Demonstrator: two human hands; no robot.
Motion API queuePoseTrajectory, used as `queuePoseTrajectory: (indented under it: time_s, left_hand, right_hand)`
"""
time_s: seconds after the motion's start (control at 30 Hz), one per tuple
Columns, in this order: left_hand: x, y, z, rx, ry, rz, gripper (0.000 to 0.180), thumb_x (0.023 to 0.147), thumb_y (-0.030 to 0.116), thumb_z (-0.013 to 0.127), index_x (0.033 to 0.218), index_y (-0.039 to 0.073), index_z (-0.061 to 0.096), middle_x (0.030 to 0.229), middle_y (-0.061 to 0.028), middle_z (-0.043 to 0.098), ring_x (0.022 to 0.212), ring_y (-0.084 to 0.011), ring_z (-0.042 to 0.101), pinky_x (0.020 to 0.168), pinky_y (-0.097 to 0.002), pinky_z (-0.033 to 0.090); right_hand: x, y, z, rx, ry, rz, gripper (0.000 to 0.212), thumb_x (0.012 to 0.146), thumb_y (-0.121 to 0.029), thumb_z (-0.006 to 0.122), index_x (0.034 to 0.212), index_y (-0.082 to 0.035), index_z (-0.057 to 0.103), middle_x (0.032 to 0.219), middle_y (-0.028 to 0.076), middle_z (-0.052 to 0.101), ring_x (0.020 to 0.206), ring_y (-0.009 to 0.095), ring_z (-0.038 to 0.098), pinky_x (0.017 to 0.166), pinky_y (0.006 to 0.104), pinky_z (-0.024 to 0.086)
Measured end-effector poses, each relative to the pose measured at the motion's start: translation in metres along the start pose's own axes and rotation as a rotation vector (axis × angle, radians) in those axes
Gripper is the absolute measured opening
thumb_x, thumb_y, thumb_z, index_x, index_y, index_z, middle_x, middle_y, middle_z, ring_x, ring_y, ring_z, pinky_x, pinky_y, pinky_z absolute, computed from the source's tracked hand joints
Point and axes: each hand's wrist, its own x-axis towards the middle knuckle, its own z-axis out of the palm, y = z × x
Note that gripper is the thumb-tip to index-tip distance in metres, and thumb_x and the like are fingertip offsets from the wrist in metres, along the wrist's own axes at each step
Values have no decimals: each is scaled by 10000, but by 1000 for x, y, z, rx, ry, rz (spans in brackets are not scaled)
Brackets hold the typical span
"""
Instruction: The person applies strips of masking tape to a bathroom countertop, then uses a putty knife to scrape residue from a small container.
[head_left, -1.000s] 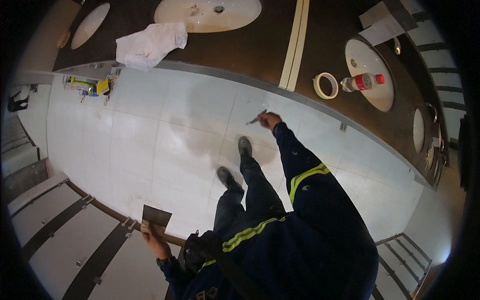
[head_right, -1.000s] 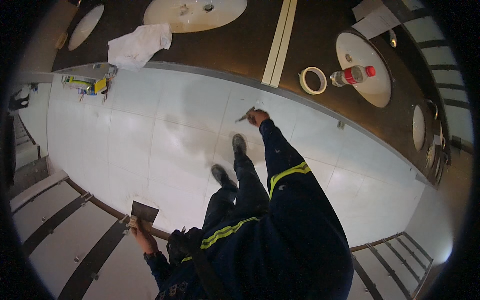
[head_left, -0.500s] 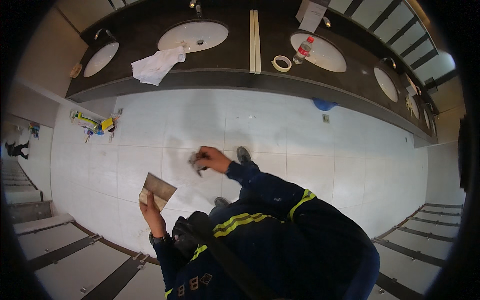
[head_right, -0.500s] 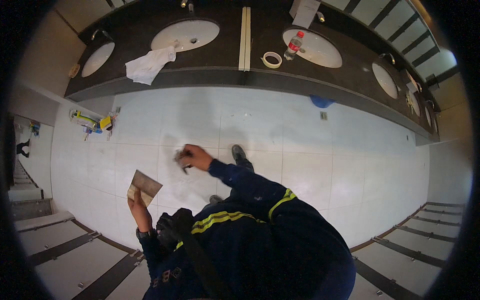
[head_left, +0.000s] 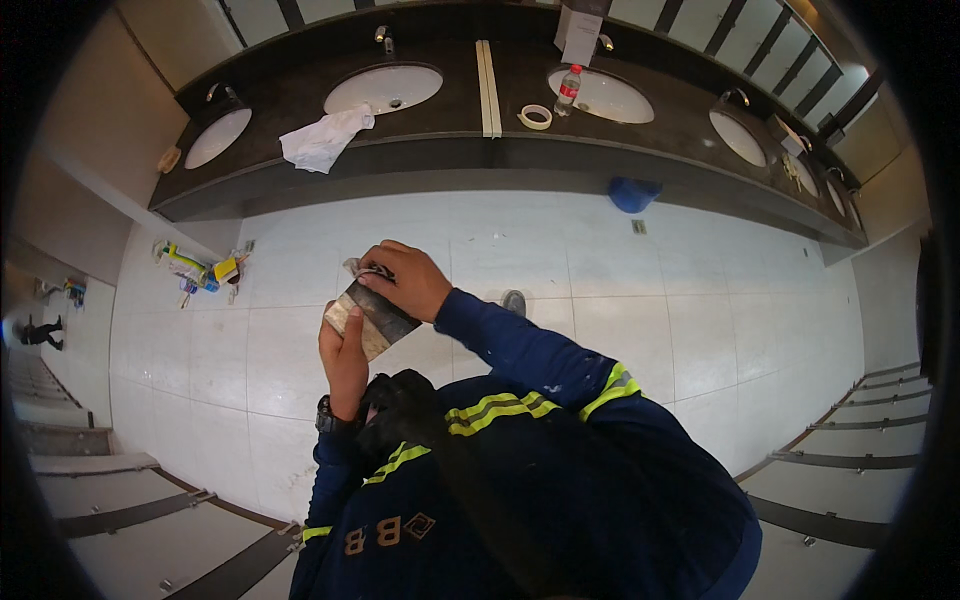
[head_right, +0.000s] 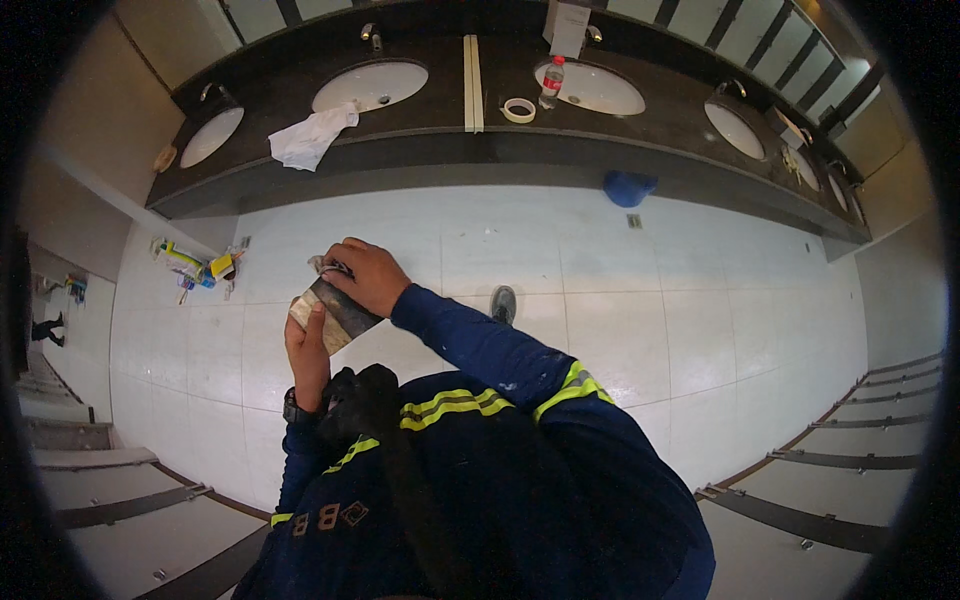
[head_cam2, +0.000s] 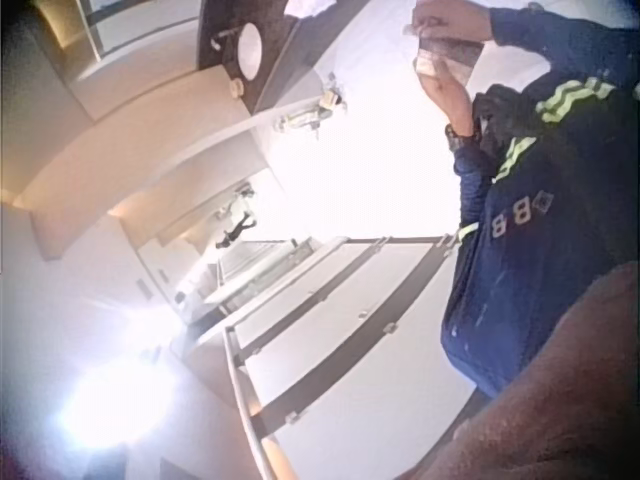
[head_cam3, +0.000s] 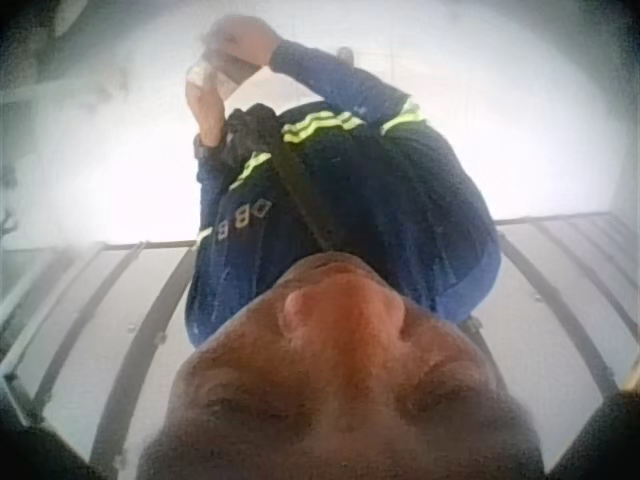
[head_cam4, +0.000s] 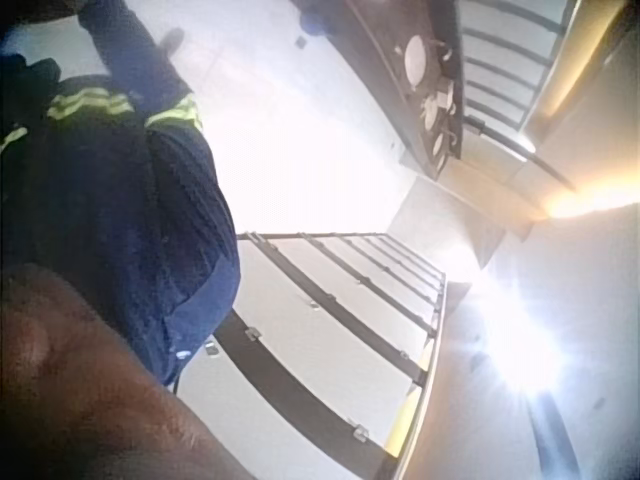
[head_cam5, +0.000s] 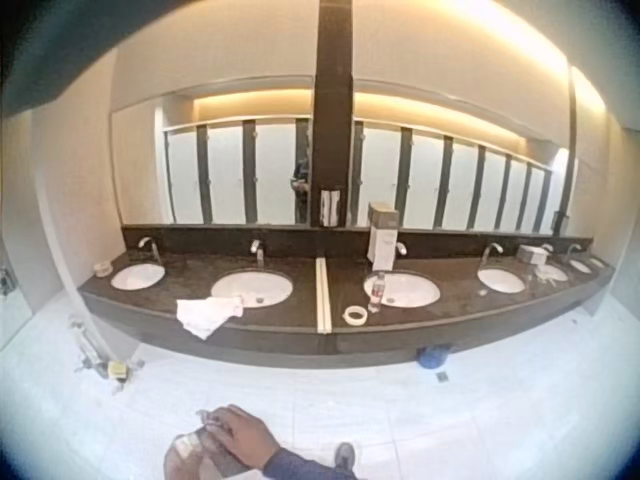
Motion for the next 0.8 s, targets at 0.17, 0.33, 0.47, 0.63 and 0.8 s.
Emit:
queuePoseTrajectory:
  time_s: [0.17,0.33,0.47,0.63,0.8]
  left_hand:
    - [-5,25,-1,43,-7,83,158,1089,172,555,1135,25,593,1013,-24,642,906,-73,580,794,-261,500]
    - [-6,36,-8,-39,-36,141,146,1093,168,551,1123,30,589,997,-13,628,912,-61,567,796,-253,492]
    - [7,55,-7,34,-32,212,138,1092,164,562,1103,29,589,964,3,622,879,-58,564,777,-247,492]
    - [21,65,9,-7,-24,214,113,1074,135,594,1041,27,592,897,8,601,824,-53,545,718,-244,481]
    - [60,70,51,99,62,220,145,1070,153,603,1035,13,596,900,0,610,828,-69,549,738,-259,481]
  right_hand:
    - [-26,-28,5,-55,8,-150,210,989,-234,649,1075,-45,684,1046,157,645,1005,361,643,882,446,535]
    - [0,-41,-9,226,115,129,366,882,-203,810,1167,-59,632,996,79,657,918,200,654,753,335,528]
    - [15,-52,-15,308,115,177,397,909,-155,798,1241,-48,609,994,66,706,892,142,655,782,296,533]
    - [34,-43,-27,663,112,319,257,988,-125,712,1211,-22,636,1014,40,719,927,100,644,844,267,516]
    - [87,19,-63,608,257,306,180,1001,-119,697,1148,-18,672,985,27,717,874,74,630,782,240,494]
